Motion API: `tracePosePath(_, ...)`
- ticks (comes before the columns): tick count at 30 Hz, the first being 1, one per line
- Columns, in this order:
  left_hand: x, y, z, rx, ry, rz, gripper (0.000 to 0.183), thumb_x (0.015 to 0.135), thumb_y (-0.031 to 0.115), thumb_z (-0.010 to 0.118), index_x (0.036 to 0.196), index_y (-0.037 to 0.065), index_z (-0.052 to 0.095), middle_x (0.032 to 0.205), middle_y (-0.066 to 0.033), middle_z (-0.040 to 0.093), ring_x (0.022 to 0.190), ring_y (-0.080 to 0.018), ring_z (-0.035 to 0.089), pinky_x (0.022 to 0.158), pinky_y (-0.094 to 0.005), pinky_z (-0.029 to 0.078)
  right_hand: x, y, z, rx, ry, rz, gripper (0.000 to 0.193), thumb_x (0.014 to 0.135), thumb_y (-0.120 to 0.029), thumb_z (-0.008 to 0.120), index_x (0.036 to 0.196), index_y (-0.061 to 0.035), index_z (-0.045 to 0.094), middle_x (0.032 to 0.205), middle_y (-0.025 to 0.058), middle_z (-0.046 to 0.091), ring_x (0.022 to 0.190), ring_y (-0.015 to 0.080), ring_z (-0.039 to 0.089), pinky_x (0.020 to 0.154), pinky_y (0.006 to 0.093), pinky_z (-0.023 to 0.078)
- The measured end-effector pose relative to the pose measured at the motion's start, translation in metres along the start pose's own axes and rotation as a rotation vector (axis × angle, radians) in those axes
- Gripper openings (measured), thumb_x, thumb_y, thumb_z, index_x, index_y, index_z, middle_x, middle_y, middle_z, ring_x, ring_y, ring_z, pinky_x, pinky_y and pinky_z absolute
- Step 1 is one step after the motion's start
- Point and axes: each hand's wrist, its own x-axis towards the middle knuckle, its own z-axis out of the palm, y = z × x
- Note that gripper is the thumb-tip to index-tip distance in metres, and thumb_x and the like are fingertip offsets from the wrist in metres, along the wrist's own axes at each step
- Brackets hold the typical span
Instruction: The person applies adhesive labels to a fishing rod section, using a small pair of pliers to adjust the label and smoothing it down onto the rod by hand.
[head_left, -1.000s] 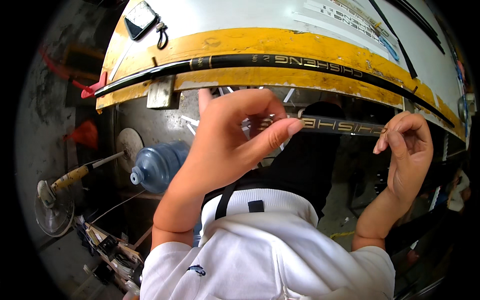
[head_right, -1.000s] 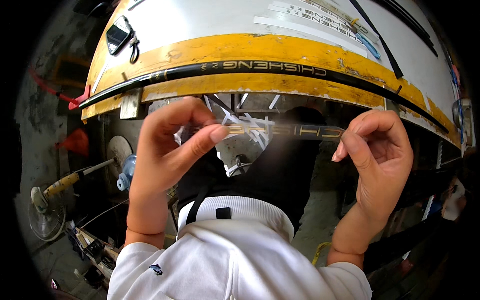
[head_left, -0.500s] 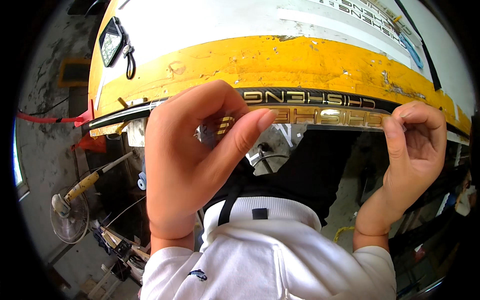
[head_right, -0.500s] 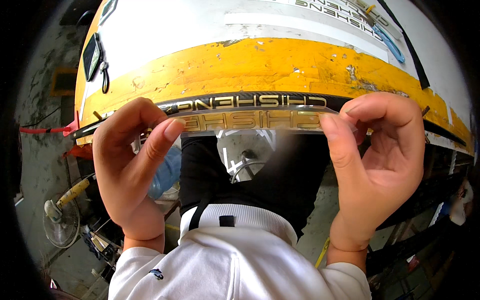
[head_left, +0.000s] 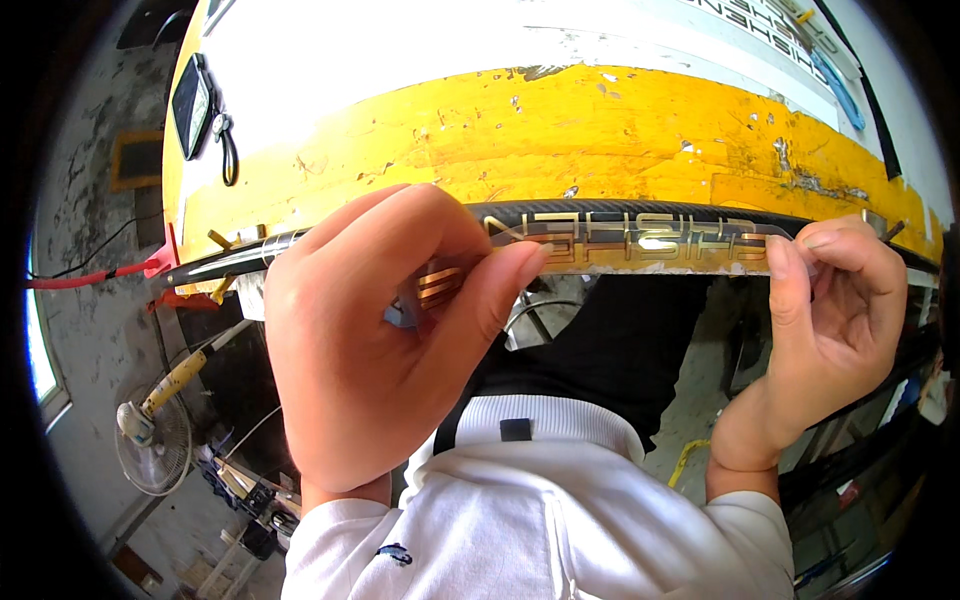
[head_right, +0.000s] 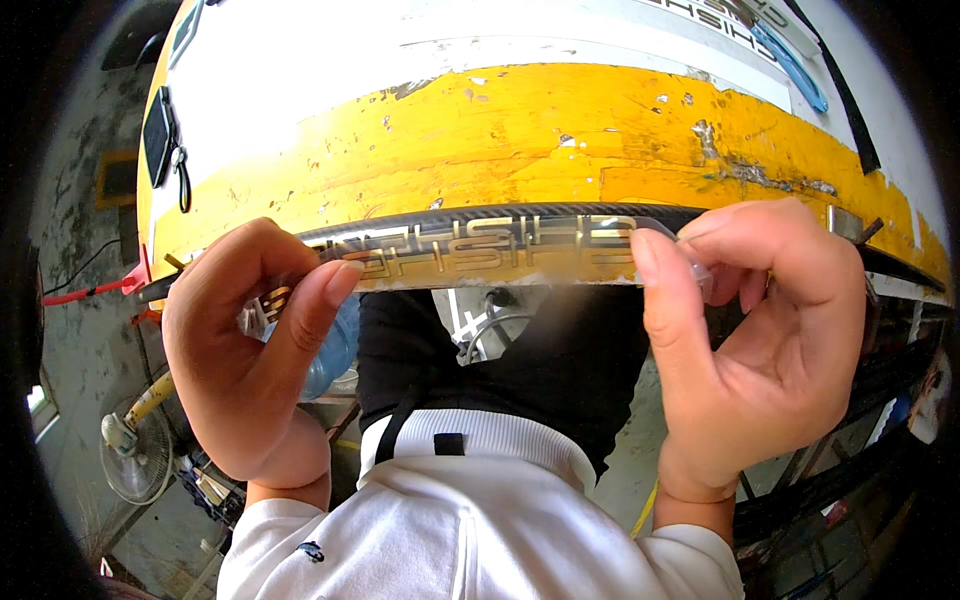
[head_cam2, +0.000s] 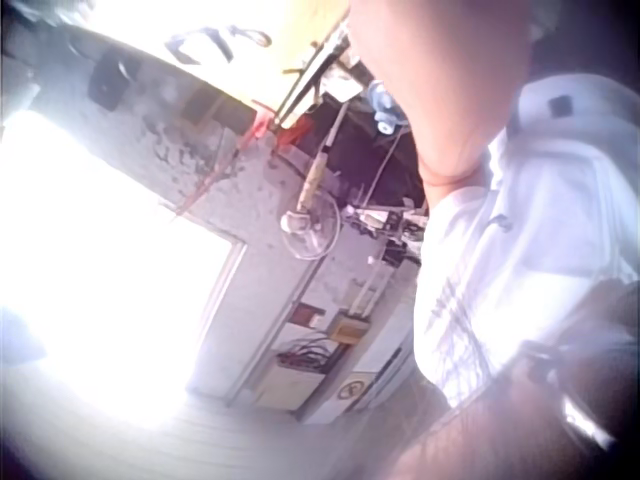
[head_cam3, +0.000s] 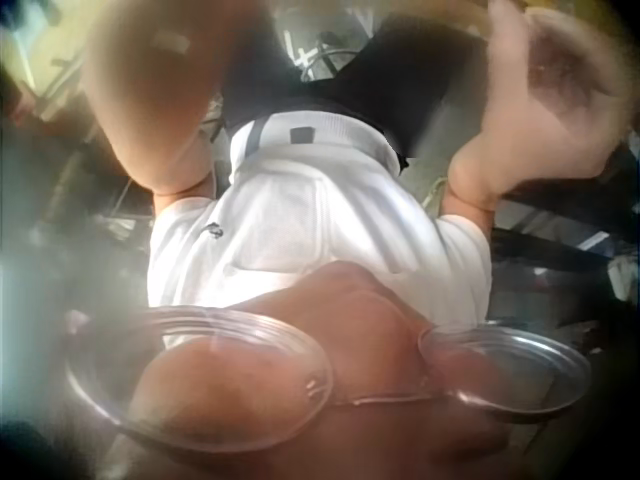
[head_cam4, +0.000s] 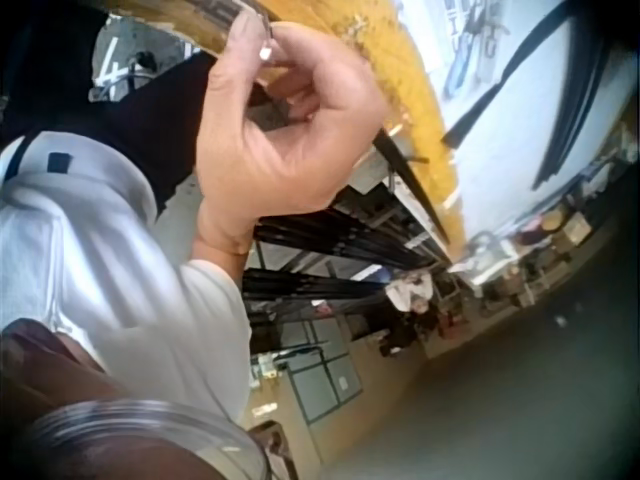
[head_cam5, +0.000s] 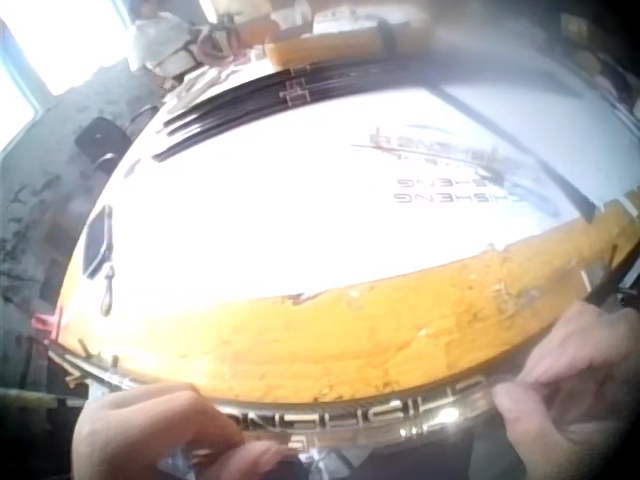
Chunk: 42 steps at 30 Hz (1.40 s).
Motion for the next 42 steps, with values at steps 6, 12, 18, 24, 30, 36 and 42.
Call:
tracePosePath(6, 0.002, -0.002, 0.001, 0.003, -0.009, -0.012, 0.023, 0.077, 0.002, 0.072, 0.067, -0.002, 0.051, 0.06, -0.001, 0.046, 0.058, -0.0068, 0.04, 0.054, -0.0195, 0.031, 0.002, 0.002, 0.006, -0.063, -0.032, -0.039, 0.033, 0.073, 0.021, 0.063, 0.097, 0.0, 0.055, 0.086, 0.0077, 0.054, 0.072, 0.0097, 0.045, 0.066, 0.0199, 0.036)
tracePosePath(12, 0.005, 0.0, 0.001, 0.045, -0.05, -0.044, 0.021, 0.079, 0.001, 0.07, 0.069, 0.0, 0.052, 0.06, -0.0001, 0.047, 0.055, -0.0043, 0.04, 0.051, -0.0192, 0.028, 0.003, 0.01, -0.001, -0.128, -0.148, -0.123, 0.036, 0.072, 0.021, 0.064, 0.099, 0.0, 0.054, 0.082, 0.0068, 0.053, 0.069, 0.0093, 0.045, 0.063, 0.0198, 0.034)
tracePosePath(18, 0.004, -0.004, 0.0, 0.04, -0.072, 0.0, 0.022, 0.082, 0.001, 0.069, 0.069, 0.001, 0.052, 0.06, 0.0015, 0.046, 0.052, -0.0029, 0.038, 0.048, -0.0192, 0.026, 0.007, 0.017, -0.008, -0.098, -0.2, -0.171, 0.038, 0.071, 0.021, 0.063, 0.101, -0.0001, 0.053, 0.08, 0.0068, 0.053, 0.067, 0.0098, 0.045, 0.063, 0.0203, 0.034)
tracePosePath(24, 0.004, -0.001, 0.0, 0.066, -0.082, -0.064, 0.02, 0.084, 0.002, 0.068, 0.071, 0.001, 0.052, 0.06, 0.0018, 0.046, 0.051, -0.0024, 0.037, 0.048, -0.0186, 0.026, 0.006, 0.017, -0.008, -0.111, -0.207, -0.166, 0.039, 0.07, 0.021, 0.063, 0.1, -0.0003, 0.053, 0.078, 0.0072, 0.053, 0.067, 0.0117, 0.045, 0.062, 0.0219, 0.034)
tracePosePath(30, 0.004, -0.001, -0.003, 0.09, -0.111, -0.037, 0.02, 0.085, 0.005, 0.068, 0.072, 0.002, 0.053, 0.061, 0.0018, 0.046, 0.051, -0.0023, 0.037, 0.048, -0.0183, 0.026, 0.011, 0.015, -0.014, -0.112, -0.275, -0.169, 0.04, 0.069, 0.021, 0.063, 0.1, -0.0014, 0.054, 0.075, 0.0062, 0.053, 0.067, 0.0129, 0.044, 0.062, 0.0233, 0.034)
tracePosePath(36, 0.003, 0.0, -0.002, 0.116, -0.109, -0.04, 0.02, 0.086, 0.007, 0.068, 0.073, 0.002, 0.053, 0.062, 0.0014, 0.047, 0.051, -0.0023, 0.039, 0.047, -0.0179, 0.027, 0.009, 0.019, -0.012, -0.083, -0.22, -0.157, 0.041, 0.069, 0.02, 0.063, 0.102, -0.0025, 0.053, 0.072, 0.0049, 0.051, 0.067, 0.013, 0.042, 0.062, 0.0242, 0.034)
tracePosePath(42, 0.005, 0.0, -0.003, 0.157, -0.12, -0.031, 0.021, 0.086, 0.008, 0.069, 0.073, 0.002, 0.053, 0.062, 0.0011, 0.048, 0.05, -0.0025, 0.039, 0.046, -0.0178, 0.027, 0.009, 0.019, -0.013, -0.081, -0.246, -0.157, 0.041, 0.07, 0.018, 0.064, 0.104, -0.0031, 0.053, 0.073, 0.0049, 0.051, 0.067, 0.0129, 0.042, 0.062, 0.0242, 0.034)
